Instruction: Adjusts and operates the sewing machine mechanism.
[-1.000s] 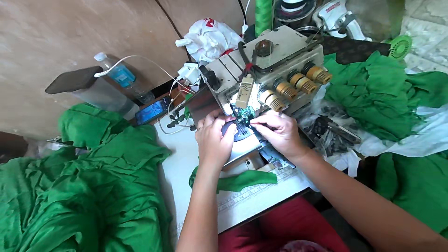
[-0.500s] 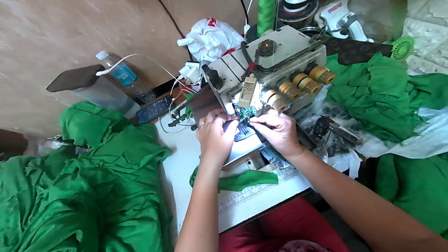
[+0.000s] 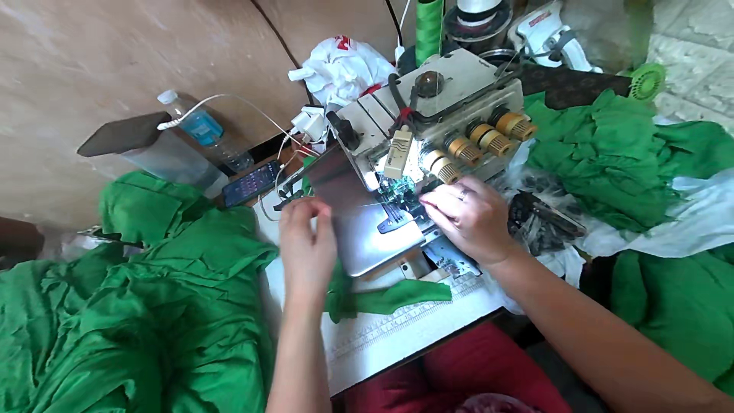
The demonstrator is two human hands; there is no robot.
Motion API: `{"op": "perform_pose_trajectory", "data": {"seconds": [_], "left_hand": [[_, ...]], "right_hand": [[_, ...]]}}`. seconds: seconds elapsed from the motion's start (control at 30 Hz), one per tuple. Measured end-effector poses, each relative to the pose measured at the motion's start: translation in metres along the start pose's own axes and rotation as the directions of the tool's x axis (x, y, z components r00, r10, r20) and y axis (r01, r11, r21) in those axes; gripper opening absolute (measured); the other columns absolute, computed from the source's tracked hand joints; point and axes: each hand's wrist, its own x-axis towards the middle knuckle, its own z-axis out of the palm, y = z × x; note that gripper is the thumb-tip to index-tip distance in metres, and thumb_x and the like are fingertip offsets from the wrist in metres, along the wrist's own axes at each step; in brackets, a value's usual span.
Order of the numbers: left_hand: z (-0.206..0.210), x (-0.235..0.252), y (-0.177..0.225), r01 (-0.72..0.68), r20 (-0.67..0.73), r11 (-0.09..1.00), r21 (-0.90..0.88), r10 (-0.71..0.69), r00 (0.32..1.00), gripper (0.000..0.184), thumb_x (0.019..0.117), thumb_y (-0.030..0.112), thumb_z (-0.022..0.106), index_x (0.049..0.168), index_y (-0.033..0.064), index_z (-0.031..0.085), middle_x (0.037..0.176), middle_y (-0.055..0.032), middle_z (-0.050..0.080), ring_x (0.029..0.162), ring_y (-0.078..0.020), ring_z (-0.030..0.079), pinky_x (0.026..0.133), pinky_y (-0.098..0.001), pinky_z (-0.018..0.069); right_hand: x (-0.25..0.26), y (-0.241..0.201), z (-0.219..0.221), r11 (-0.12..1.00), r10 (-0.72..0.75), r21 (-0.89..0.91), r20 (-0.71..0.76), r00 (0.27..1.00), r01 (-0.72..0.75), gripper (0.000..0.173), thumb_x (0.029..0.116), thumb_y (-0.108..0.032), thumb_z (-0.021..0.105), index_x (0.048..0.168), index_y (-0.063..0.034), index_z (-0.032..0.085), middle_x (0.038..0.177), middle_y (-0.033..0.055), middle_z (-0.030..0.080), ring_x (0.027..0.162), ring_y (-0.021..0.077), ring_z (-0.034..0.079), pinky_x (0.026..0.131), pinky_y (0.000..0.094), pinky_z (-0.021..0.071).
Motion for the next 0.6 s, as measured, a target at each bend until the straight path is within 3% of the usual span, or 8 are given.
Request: {"op": "perform_pose_trajectory", "data": {"seconds": [0.07,0.1,0.13,0.2,0.23,0.3,0.4,0.6], "left_hand": [[-0.013,-0.011,-0.007,0.133,-0.029,0.941,-0.312,-0.149,0.988,0.02,0.1032,0.014,0.045,0.108,0.0043,0.062,0.114,-0.0008,0.062,0.102,-0.0047,0.059,0.087,-0.0261,0.0489],[-0.018,-0.017,-0.007,0.191,-0.011,0.834,-0.517,-0.229,0.973,0.021,0.1044,0.013,0.039,0.105,0.0124,0.061,0.104,0.0079,0.063,0.087,0.0025,0.06,0.077,-0.0163,0.0498],[-0.021,-0.023,-0.007,0.21,0.022,0.665,-0.717,-0.279,0.96,0.028,0.1061,0.012,0.035,0.1,0.0163,0.062,0.096,0.0092,0.067,0.077,0.003,0.062,0.07,-0.0131,0.052],[-0.026,-0.036,-0.011,0.177,0.074,0.347,-0.921,-0.29,0.954,0.034,0.109,0.016,0.034,0.096,0.0162,0.065,0.095,0.0032,0.073,0.076,-0.0017,0.069,0.07,-0.0153,0.0576],[-0.028,-0.042,-0.014,0.139,0.067,0.246,-0.959,-0.28,0.958,0.035,0.1096,0.016,0.035,0.096,0.0147,0.067,0.095,0.0002,0.076,0.081,-0.0049,0.073,0.074,-0.0183,0.0603],[-0.037,-0.052,-0.024,0.064,0.023,0.164,-0.984,-0.241,0.97,0.036,0.1102,0.018,0.036,0.097,0.0146,0.069,0.092,0.0006,0.075,0.086,-0.0067,0.074,0.079,-0.0204,0.0609],[-0.054,-0.064,-0.034,-0.053,-0.107,0.2,-0.978,-0.27,0.957,0.039,0.1113,0.021,0.03,0.093,0.0169,0.065,0.082,0.0057,0.069,0.077,-0.0042,0.069,0.073,-0.0185,0.0588],[-0.086,-0.101,-0.05,-0.01,-0.348,0.684,-0.729,-0.359,0.866,0.032,0.1093,0.012,0.022,0.099,0.022,0.05,0.076,0.0155,0.063,0.07,0.002,0.064,0.068,-0.0151,0.0551]], "right_hand": [[0.0,0.003,0.0,1.0,-0.002,-0.023,-0.02,1.0,0.001,0.014,0.0925,-0.019,0.067,0.092,-0.0124,0.081,0.094,0.0072,0.076,0.089,0.0294,0.068,0.075,0.0444,0.0505],[0.001,0.004,0.001,1.0,0.0,-0.025,-0.032,1.0,-0.001,0.014,0.0918,-0.018,0.068,0.091,-0.012,0.08,0.094,0.0077,0.076,0.09,0.0301,0.068,0.076,0.0455,0.049],[0.001,0.004,0.003,1.0,0.004,-0.027,-0.046,0.999,-0.005,0.013,0.0914,-0.018,0.068,0.09,-0.0119,0.079,0.094,0.0081,0.076,0.09,0.0306,0.068,0.076,0.0461,0.049],[0.002,0.004,0.006,1.0,0.022,-0.017,-0.077,0.997,-0.024,0.012,0.0906,-0.018,0.069,0.087,-0.0119,0.079,0.094,0.0086,0.075,0.091,0.0302,0.067,0.076,0.0454,0.0483],[0.003,0.004,0.008,0.999,0.032,-0.009,-0.095,0.995,-0.033,0.012,0.09,-0.019,0.07,0.086,-0.0113,0.079,0.093,0.0094,0.074,0.091,0.0302,0.066,0.076,0.0453,0.0483],[0.004,0.003,0.011,0.999,0.049,0.006,-0.132,0.99,-0.049,0.013,0.0893,-0.019,0.071,0.083,-0.0106,0.078,0.088,0.01,0.071,0.088,0.0292,0.065,0.075,0.0439,0.0475],[0.004,-0.001,0.015,0.997,0.071,0.016,-0.157,0.985,-0.07,0.013,0.0888,-0.02,0.071,0.082,-0.0112,0.078,0.083,0.0082,0.071,0.085,0.0264,0.067,0.074,0.0419,0.0481],[0.003,-0.01,0.02,0.986,0.133,0.112,-0.098,0.986,-0.122,0.011,0.0882,-0.021,0.074,0.088,-0.0127,0.081,0.081,0.0058,0.071,0.079,0.0225,0.067,0.072,0.0407,0.0495]]}}
